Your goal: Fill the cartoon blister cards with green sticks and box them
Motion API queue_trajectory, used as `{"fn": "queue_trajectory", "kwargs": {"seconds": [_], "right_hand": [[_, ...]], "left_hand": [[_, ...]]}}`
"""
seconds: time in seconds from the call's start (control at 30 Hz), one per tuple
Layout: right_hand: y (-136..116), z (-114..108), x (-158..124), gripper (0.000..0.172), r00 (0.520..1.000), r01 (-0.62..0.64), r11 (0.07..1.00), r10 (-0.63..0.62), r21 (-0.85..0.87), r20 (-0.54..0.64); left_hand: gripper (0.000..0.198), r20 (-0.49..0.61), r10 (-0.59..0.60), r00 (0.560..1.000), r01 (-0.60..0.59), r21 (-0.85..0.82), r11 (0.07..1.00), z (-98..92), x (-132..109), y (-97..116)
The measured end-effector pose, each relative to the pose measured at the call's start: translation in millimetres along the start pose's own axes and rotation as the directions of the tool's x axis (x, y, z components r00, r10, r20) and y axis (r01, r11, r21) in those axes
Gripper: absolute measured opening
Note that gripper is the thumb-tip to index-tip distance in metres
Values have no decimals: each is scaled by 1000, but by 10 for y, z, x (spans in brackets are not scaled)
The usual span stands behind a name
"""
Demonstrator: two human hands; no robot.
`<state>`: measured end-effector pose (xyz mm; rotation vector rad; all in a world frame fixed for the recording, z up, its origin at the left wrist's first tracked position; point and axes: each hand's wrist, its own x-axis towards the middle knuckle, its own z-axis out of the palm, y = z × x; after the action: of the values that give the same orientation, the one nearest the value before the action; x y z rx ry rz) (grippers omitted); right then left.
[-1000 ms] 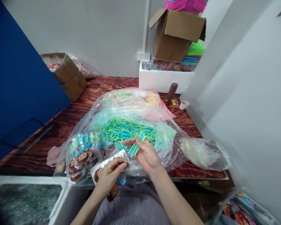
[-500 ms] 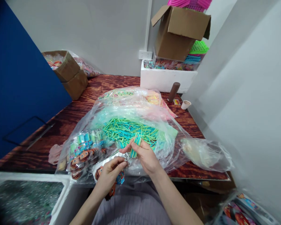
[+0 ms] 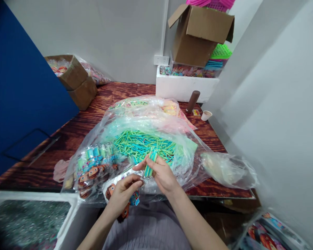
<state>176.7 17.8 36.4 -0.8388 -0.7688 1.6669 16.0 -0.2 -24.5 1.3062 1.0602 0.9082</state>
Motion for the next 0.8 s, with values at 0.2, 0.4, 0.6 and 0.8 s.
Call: {"fn": "queue_trajectory", "kwargs": {"seconds": [0.2,0.4,0.6,0.8], "right_hand": [[80,93,-20,26,991,5,999,2,50,-132],[185,130,-73,30,973,-11,1000,14,17,-231],[105,121,-151,28,991,-25,995,12,-99,-132],[58,129,-201,20,955,184,878,-266,-443,-129]], "left_hand": [[19,-48,5,999,-5,-3,1000,19,9,2],[18,-110,81,991,-80,19,997,55,10,10],[18,-123,34,992,-52,-147,988,86,43,27],[23,-153,-51,987,6,-280,960,119,68,129]]}}
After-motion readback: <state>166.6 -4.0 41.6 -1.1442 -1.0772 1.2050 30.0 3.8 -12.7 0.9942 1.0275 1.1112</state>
